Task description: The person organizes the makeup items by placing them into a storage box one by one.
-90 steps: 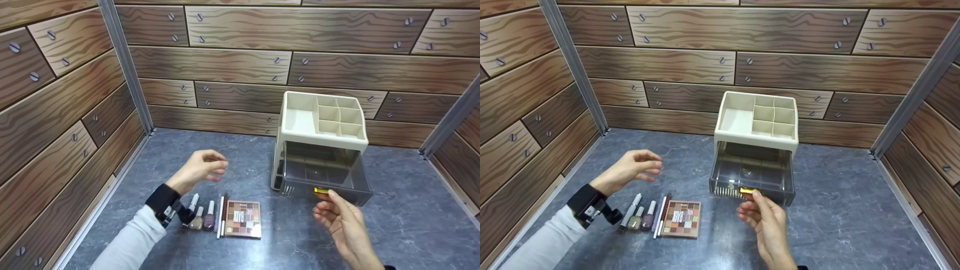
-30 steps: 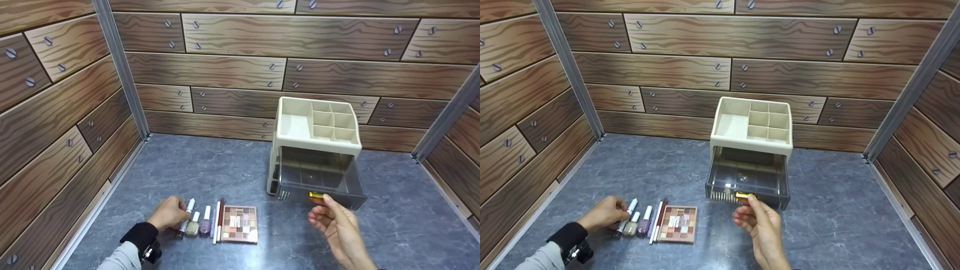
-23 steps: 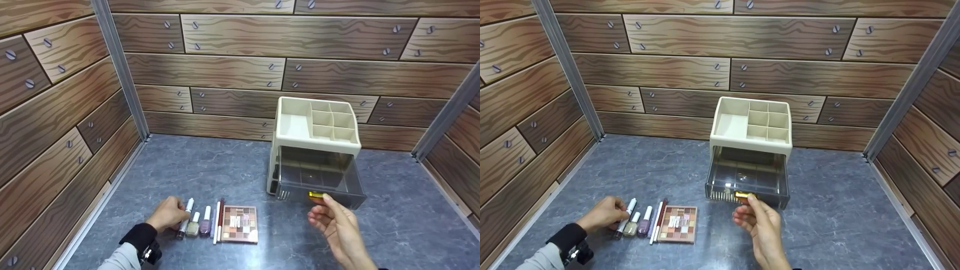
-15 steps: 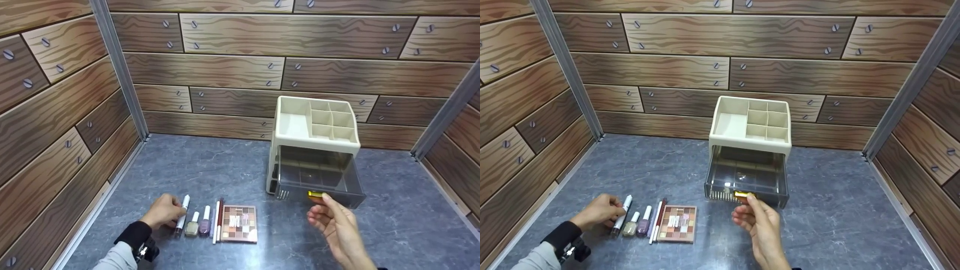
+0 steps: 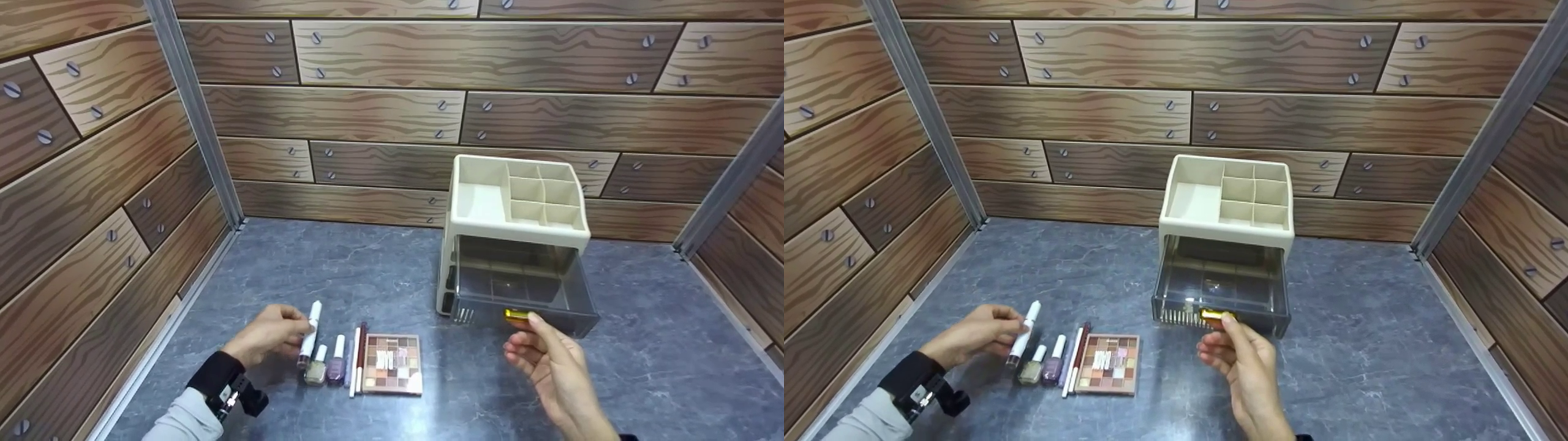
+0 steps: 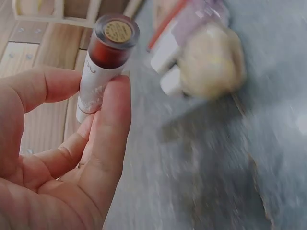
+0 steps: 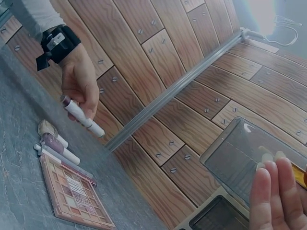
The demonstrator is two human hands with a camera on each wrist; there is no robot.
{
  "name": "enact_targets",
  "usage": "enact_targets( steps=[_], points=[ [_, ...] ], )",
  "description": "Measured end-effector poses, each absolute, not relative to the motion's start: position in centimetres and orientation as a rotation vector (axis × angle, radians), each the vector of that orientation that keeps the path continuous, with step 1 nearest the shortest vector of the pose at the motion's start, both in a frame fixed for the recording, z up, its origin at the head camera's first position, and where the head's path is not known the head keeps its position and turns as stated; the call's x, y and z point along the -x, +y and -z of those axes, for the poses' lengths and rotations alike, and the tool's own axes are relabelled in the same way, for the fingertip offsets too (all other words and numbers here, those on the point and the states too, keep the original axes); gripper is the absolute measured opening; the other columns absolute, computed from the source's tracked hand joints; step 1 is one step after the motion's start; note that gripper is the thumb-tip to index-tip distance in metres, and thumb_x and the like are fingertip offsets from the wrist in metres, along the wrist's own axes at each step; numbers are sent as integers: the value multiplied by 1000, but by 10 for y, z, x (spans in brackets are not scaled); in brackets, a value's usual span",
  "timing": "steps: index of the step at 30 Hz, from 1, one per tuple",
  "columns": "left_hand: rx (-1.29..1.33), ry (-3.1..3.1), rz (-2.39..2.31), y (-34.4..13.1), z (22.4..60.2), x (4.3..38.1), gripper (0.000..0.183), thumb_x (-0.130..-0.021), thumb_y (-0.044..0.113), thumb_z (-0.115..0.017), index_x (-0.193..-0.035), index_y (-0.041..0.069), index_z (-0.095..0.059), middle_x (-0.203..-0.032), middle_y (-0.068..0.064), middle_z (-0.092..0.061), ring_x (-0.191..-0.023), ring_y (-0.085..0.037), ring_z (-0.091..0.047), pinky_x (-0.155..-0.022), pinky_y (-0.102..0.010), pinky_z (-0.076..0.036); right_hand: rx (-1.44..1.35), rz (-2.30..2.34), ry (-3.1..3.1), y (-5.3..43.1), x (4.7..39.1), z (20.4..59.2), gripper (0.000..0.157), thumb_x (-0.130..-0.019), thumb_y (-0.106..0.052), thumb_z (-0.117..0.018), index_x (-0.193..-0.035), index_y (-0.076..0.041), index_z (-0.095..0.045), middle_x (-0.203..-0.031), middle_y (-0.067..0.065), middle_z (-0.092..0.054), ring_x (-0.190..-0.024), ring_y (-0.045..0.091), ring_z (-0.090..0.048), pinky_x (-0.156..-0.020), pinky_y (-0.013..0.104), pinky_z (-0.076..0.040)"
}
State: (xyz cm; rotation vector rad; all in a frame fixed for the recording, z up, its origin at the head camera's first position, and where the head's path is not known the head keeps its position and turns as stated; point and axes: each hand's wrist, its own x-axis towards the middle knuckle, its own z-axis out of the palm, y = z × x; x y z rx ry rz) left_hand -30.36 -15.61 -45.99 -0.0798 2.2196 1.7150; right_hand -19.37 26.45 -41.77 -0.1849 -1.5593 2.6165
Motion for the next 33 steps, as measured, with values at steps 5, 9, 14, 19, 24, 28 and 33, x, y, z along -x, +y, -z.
enact_targets(
  steps=[5, 9, 14, 19, 24, 28, 33],
  points=[
    [26, 2189, -1733, -151, 449, 305, 28, -82, 12, -68, -102, -4, -57, -99, -17, -63, -81, -26, -66, -70, -38, -59, 125, -2646, -1535, 266, 194, 416, 26, -98, -26, -54, -91, -8, -70, -73, 2, -69, -69, 15, -69, -66, 27, -58],
    [5, 2190, -1744, -148, 443, 306, 27, -83, 13, -68, -102, -3, -57, -98, -14, -63, -80, -25, -66, -71, -37, -59, 91, -2659, -1521, 266, 194, 416, 26, -98, -25, -53, -92, -7, -71, -73, 2, -70, -69, 15, -69, -66, 27, -58],
    [-35, 2144, -1767, -143, 438, 304, 28, -82, 14, -69, -102, -2, -57, -98, -13, -63, -79, -23, -65, -71, -36, -58, 87, -2658, -1523, 266, 193, 416, 26, -98, -25, -53, -91, -7, -71, -73, 3, -70, -69, 15, -69, -66, 27, -58],
    [-87, 2073, -1807, -137, 431, 303, 29, -82, 12, -68, -103, -3, -57, -98, -14, -63, -77, -22, -65, -71, -36, -58, 100, -2652, -1527, 266, 194, 417, 26, -98, -25, -53, -91, -8, -71, -73, 2, -69, -69, 15, -69, -66, 27, -58],
    [-158, 2026, -1819, -132, 417, 302, 29, -82, 13, -69, -103, -3, -58, -100, -13, -62, -77, -20, -63, -73, -36, -58, 133, -2626, -1544, 265, 194, 419, 26, -97, -26, -55, -91, -7, -71, -72, 2, -69, -68, 16, -69, -65, 27, -58],
    [-210, 1986, -1855, -129, 405, 299, 27, -83, 11, -68, -103, -3, -57, -101, -14, -63, -78, -20, -64, -73, -36, -58, 139, -2627, -1556, 264, 194, 419, 26, -97, -27, -55, -91, -7, -71, -72, 2, -69, -68, 16, -69, -65, 27, -58],
    [-241, 1967, -1879, -124, 389, 297, 26, -82, 10, -68, -103, -3, -58, -100, -14, -63, -77, -19, -64, -71, -34, -58, 134, -2637, -1549, 266, 193, 418, 26, -98, -27, -54, -92, -8, -71, -72, 2, -69, -69, 15, -69, -66, 27, -58]
  ],
)
